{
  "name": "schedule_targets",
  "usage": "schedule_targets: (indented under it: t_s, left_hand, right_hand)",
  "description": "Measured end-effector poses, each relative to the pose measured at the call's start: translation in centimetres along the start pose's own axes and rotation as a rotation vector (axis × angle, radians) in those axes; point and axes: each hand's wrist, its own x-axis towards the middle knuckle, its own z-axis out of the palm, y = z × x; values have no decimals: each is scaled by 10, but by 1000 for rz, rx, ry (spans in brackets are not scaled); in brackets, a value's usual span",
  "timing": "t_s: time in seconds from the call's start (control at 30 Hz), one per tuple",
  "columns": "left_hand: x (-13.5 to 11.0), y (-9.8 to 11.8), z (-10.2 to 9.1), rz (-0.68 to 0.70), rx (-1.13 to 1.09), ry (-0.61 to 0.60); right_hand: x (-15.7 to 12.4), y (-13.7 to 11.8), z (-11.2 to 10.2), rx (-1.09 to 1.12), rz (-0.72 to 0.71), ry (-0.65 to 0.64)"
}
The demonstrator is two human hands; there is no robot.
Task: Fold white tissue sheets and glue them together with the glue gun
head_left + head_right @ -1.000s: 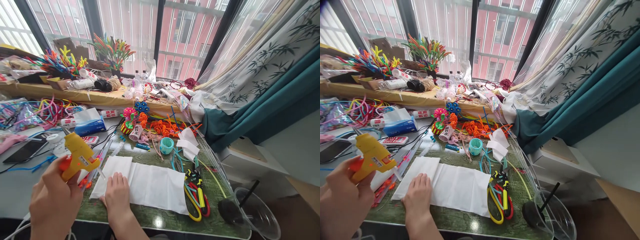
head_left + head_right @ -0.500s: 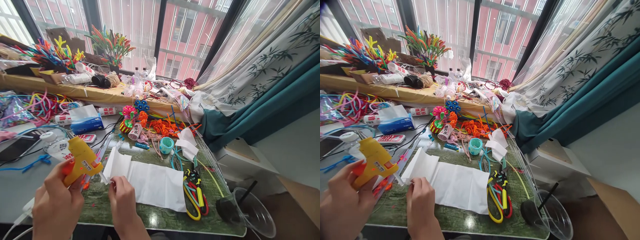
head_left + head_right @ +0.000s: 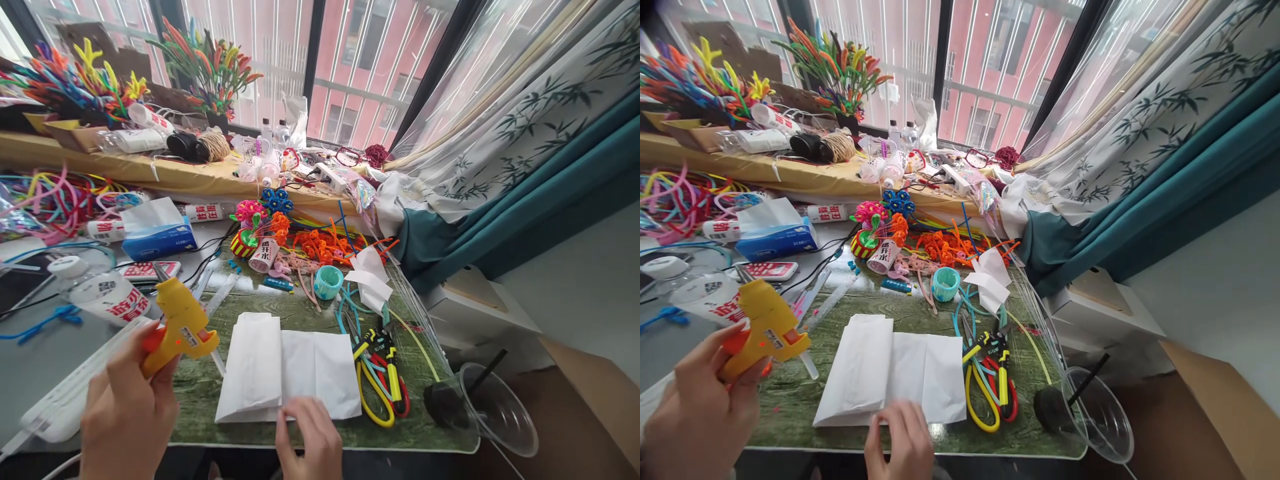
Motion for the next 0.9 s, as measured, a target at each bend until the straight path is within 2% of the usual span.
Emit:
schedule_targets:
  t_s: [0.03, 0.1, 0.2, 0.3, 0.57, 0.73, 0.9]
  left_hand:
    - [-1, 2, 2, 10, 3, -8]
    - [-3, 6, 6, 52, 27, 11]
    - [-2, 7, 8, 129, 67, 88]
    - [-1, 2, 7, 142, 82, 108]
    - [3, -8, 5, 148, 132, 135]
    - [5, -10, 5, 133, 154, 142]
    - [7, -10, 10, 166, 126, 182]
  right_hand:
    - [6, 3, -5, -122, -86, 22]
    - [18, 9, -8, -320, -208, -21]
    - [27, 19, 1, -464, -280, -145]
    - [27, 20, 14, -448, -258, -190]
    - [51, -19, 36, -358, -254, -281]
    - [53, -28, 46, -321, -328, -365]
    - [55, -42, 68, -303, -312, -418]
